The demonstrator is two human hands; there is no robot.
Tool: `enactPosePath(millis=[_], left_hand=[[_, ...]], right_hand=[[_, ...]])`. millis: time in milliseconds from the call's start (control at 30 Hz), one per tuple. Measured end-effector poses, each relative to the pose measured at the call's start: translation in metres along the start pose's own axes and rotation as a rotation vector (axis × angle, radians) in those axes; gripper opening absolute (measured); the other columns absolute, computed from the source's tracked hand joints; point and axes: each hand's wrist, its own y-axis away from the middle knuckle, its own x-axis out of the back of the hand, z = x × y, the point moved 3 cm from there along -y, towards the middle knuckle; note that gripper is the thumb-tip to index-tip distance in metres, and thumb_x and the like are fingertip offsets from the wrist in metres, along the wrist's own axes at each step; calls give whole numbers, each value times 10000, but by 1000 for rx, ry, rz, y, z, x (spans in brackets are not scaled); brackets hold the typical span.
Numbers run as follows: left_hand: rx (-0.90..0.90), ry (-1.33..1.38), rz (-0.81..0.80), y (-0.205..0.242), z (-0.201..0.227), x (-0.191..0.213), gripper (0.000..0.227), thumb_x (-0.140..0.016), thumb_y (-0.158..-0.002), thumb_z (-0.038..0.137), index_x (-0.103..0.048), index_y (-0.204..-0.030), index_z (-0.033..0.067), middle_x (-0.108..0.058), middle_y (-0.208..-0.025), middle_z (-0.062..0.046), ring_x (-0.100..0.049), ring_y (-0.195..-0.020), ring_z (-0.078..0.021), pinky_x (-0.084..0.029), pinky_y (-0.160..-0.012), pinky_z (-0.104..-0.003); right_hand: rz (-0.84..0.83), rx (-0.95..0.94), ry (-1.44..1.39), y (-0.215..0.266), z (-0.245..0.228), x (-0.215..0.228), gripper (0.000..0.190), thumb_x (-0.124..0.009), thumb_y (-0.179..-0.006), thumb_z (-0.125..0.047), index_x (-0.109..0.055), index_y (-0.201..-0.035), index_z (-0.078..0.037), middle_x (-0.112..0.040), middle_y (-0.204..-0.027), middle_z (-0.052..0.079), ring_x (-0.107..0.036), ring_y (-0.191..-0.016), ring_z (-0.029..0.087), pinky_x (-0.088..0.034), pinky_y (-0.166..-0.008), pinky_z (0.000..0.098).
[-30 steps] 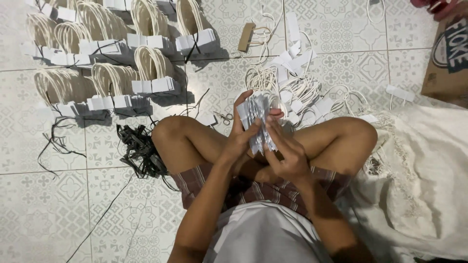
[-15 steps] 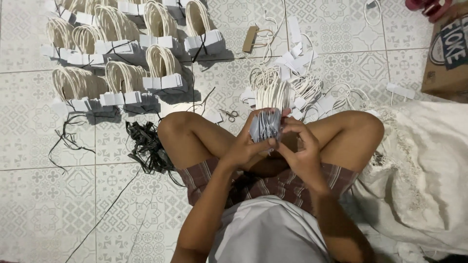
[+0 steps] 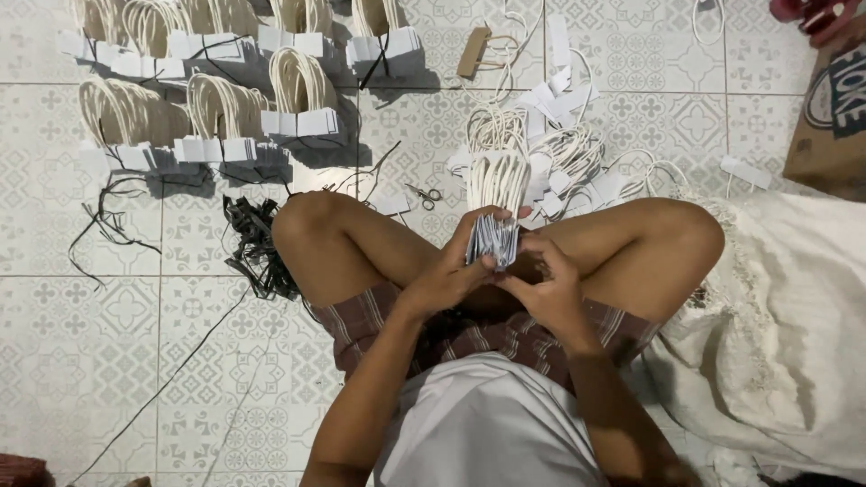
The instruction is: The person organizes coils of white wire by gathering them from a pile, placing them inside a white bag, and bundling them with white paper labels.
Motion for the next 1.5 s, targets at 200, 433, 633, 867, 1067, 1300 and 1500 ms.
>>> enactPosePath(millis=[200, 433, 633, 867, 1067, 1300, 1500], left_hand=[[68, 26, 173, 9, -39, 22, 846, -868, -791, 42, -357, -1465, 23, -556, -1394, -223, -605, -1231, -253, -533, -1029, -472], [257, 100, 596, -8, -68, 52, 477, -773, -922, 172, -501, -1294, 50, -702, -1054, -132, -713, -936, -194, -632, -818, -329], [259, 559, 1017, -6, -114, 88, 206, -742, -924, 208, -623, -1000, 59, -656, -804, -61, -705, -781, -220, -613, -828, -410], [216, 375, 911, -39, -45, 69, 190, -743, -862, 171, -608, -881, 38, -489, -577, -25, -564, -642, -174, -577, -732, -352], [54, 257, 527, -34, -93, 89, 414, -729, -933, 156, -478, -1247, 59, -577, -598, -83, -559, -581, -132, -482, -631, -276], [255, -270, 477, -42, -99, 119, 718, -960, -734, 222, -630, -1364, 124, -645, -1240, -66, -564, -1130, -150, -443, -1058, -351], [524, -459, 289, -44, -118, 131, 919, -912, -787, 171, -395, -1544, 92, -567, -1328, -371, -554, -1291, -499, -418, -1140, -560]], right_hand=[[-61, -61, 50, -13, 23, -4, 395, -881, -777, -29, -671, -1110, -10, -761, -941, 141, -697, -960, 207, -570, -897, 439], [29, 154, 245, -44, 23, -38, 466, -948, -741, -163, -734, -1138, -47, -764, -1083, 144, -723, -1058, 323, -526, -1009, 443], [252, -115, 174, -43, 41, -46, 443, -872, -869, -279, -601, -1172, -102, -458, -1278, 75, -495, -1202, 237, -421, -1051, 389], [23, -903, -749, -40, 61, -61, 367, -633, -992, -422, -504, -1194, -145, -471, -1048, 8, -524, -920, 173, -602, -809, 440], [-60, -925, -770, -37, 93, -56, 397, -636, -1000, -326, -551, -1308, -91, -592, -1172, 32, -617, -975, 205, -586, -885, 514], [-57, -626, -315, -54, 175, -4, 449, -832, -885, -134, -619, -1264, -25, -645, -1133, 29, -624, -1029, 150, -571, -909, 399], [-165, -305, 23, -109, 135, 10, 611, -888, -805, -145, -573, -1316, -32, -645, -1161, 202, -599, -1150, 292, -484, -992, 534]])
